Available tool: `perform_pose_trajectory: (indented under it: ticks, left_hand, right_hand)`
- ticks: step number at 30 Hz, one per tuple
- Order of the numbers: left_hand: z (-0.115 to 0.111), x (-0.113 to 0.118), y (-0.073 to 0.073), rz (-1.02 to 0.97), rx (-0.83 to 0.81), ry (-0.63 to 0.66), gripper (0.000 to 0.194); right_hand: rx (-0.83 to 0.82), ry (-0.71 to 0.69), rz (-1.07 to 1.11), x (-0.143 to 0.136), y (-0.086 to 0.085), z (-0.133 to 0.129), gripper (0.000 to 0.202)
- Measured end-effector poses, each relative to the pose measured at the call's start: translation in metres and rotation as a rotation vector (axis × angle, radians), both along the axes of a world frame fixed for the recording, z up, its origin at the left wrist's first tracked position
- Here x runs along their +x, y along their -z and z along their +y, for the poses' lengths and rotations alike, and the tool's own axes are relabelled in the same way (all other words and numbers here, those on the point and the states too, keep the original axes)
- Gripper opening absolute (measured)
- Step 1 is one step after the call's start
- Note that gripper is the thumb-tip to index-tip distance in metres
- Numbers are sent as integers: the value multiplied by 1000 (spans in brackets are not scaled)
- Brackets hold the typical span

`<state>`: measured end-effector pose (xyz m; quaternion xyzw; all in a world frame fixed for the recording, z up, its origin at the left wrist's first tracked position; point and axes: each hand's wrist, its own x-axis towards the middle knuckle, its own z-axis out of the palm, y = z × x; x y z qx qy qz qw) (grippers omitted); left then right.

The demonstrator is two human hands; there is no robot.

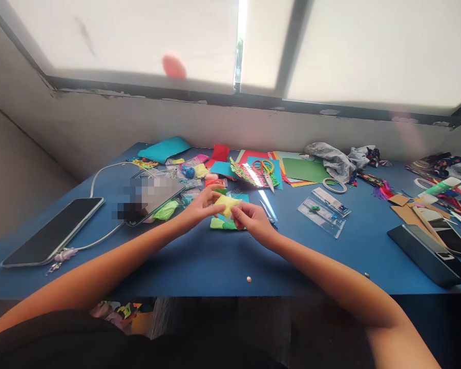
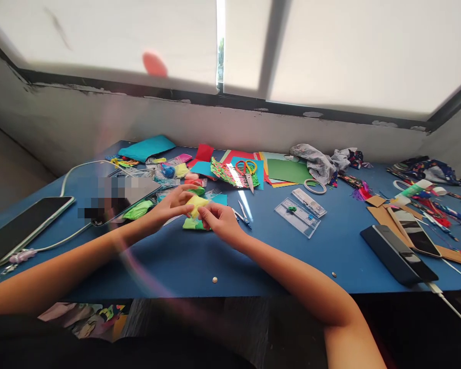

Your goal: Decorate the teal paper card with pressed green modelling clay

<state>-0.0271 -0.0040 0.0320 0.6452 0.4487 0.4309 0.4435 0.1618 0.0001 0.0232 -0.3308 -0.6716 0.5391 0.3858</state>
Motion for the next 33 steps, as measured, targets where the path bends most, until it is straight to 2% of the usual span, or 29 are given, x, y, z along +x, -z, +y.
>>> perform_pose_trajectory:
  ticks: [3, 5, 9, 12, 15, 22, 33]
  left_hand:
    - [-8, -5, 1, 411, 492, 70, 65]
    - [-12, -3, 4, 529, 569, 141, 64]
    - [-15, 5, 11, 488, 323, 206, 42]
    - [-15, 7, 13, 426, 227, 171, 47]
    - [-14, 6, 12, 389, 231, 132, 50]
    - [-13, 5, 14, 369, 171, 191, 47]
    - [-15, 7, 13, 356, 201, 219, 47]
  right_hand:
    - [7, -43, -9, 0, -2, -1, 60]
    - [0, -125, -20, -1, -1, -3, 60]
    - [-57, -248, -41, -2, 2, -9, 57]
    - [-96, -270, -2, -2, 4, -10, 55]
    - [-108, -280, 32, -2, 5, -9, 52]
    - [-79, -245, 22, -2, 7, -8, 51]
    - [-52, -169, 32, 1, 4, -6, 53]
